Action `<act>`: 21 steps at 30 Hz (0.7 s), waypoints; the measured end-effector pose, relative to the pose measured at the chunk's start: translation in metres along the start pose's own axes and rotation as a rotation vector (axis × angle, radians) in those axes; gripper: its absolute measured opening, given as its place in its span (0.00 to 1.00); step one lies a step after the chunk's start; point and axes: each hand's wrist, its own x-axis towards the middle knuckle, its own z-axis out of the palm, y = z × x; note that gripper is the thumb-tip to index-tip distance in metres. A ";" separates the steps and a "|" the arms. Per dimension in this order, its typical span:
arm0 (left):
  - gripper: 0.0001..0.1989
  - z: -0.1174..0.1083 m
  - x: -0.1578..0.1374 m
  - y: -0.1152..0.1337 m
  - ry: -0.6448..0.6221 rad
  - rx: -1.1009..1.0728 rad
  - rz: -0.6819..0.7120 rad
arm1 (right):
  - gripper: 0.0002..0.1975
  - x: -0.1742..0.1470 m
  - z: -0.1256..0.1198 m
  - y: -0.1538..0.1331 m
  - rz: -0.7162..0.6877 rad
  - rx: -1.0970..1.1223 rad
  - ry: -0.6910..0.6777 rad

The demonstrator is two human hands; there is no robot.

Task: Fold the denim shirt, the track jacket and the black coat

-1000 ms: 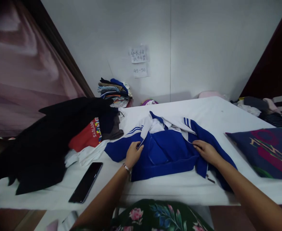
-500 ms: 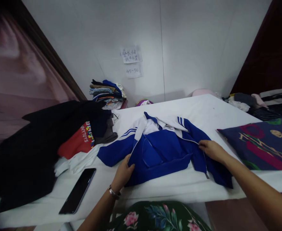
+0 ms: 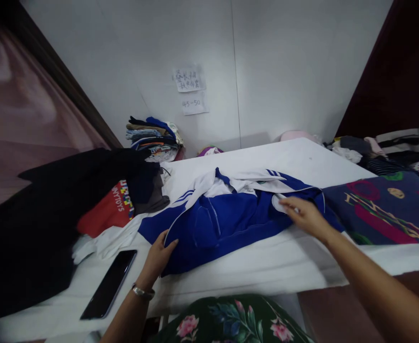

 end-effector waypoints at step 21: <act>0.23 -0.052 -0.010 0.003 -0.514 0.031 -0.020 | 0.21 -0.060 0.025 -0.028 -0.111 0.059 -0.530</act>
